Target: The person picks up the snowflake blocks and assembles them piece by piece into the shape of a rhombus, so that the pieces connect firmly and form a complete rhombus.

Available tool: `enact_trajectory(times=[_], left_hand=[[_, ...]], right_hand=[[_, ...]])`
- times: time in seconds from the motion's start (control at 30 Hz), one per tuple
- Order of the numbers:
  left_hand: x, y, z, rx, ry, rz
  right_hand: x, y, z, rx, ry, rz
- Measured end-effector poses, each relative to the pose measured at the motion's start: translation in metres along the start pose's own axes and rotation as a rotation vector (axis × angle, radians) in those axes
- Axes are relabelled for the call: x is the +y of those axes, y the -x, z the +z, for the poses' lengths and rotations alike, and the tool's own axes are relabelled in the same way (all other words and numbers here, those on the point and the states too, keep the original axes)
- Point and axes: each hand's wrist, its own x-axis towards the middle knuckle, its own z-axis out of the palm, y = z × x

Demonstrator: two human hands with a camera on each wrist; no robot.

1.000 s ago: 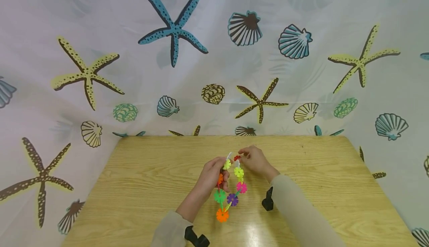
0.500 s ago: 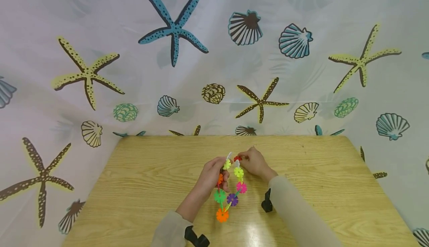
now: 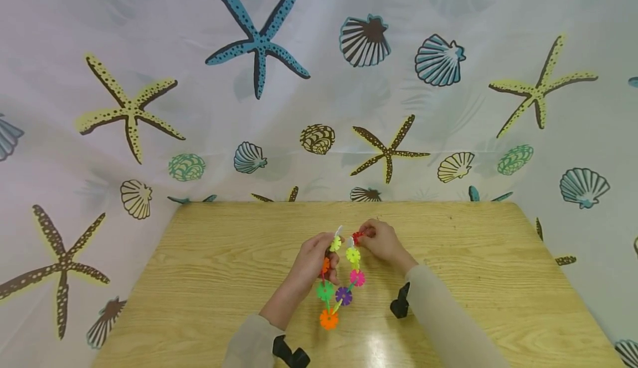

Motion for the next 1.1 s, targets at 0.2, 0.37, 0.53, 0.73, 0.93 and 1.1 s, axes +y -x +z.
enact_trajectory(times=[0.2,0.37,0.53,0.73,0.93,1.1], left_hand=[[-0.001,-0.001,-0.001,-0.006,-0.002,-0.003],[-0.001,-0.002,0.000,-0.009,-0.002,-0.005],[-0.001,-0.002,0.001,-0.007,-0.001,-0.005],[-0.002,-0.003,0.001,-0.010,-0.009,-0.004],[-0.002,-0.004,0.002,-0.026,-0.012,-0.004],[-0.002,-0.005,0.003,-0.024,-0.007,-0.007]], right_hand=[[-0.015,0.007,-0.013,-0.008,-0.086,0.029],[-0.028,0.012,-0.022,-0.007,-0.171,0.016],[-0.041,0.017,-0.031,-0.006,-0.238,-0.030],[-0.055,0.024,-0.040,-0.017,-0.253,-0.094],[-0.064,0.028,-0.045,-0.026,-0.276,-0.139],[-0.071,0.031,-0.049,-0.029,-0.296,-0.159]])
